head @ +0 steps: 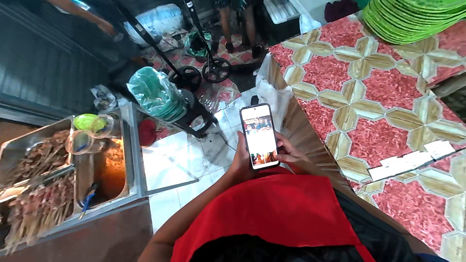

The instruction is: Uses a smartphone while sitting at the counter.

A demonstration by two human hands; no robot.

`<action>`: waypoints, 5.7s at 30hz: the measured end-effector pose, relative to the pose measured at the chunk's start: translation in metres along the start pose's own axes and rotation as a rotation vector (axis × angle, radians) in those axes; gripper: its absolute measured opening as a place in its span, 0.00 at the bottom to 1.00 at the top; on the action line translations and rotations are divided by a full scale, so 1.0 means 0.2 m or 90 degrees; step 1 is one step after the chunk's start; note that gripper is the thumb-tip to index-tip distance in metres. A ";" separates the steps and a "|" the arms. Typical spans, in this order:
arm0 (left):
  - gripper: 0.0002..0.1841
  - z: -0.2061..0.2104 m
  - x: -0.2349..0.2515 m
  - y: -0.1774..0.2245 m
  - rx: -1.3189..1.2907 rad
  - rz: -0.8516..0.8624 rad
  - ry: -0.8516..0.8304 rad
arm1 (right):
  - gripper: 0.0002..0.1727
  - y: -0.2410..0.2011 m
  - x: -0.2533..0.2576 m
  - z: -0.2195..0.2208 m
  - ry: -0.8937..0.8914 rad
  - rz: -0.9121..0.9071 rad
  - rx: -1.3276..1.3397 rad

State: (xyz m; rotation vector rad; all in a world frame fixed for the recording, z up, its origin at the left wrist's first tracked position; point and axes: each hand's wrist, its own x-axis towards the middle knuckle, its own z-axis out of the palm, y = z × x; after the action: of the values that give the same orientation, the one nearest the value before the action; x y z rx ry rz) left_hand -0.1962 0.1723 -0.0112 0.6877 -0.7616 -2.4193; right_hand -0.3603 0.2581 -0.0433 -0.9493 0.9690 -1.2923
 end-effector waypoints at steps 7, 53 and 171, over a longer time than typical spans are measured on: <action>0.50 -0.02 0.01 -0.01 0.015 0.005 -0.043 | 0.45 0.00 -0.01 -0.01 -0.007 0.014 -0.010; 0.45 0.00 0.03 -0.03 0.009 -0.001 -0.022 | 0.15 -0.02 -0.02 -0.09 0.107 -0.360 -0.559; 0.49 0.00 -0.05 0.02 -0.020 -0.102 -0.224 | 0.18 -0.06 0.15 0.05 0.038 -0.059 0.452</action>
State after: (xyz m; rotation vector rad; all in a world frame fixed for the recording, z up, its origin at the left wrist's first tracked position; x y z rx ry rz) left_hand -0.1881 0.1753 -0.0058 0.3222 -0.8269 -2.7343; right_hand -0.3528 0.2277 -0.0300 -0.4045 0.4428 -1.5931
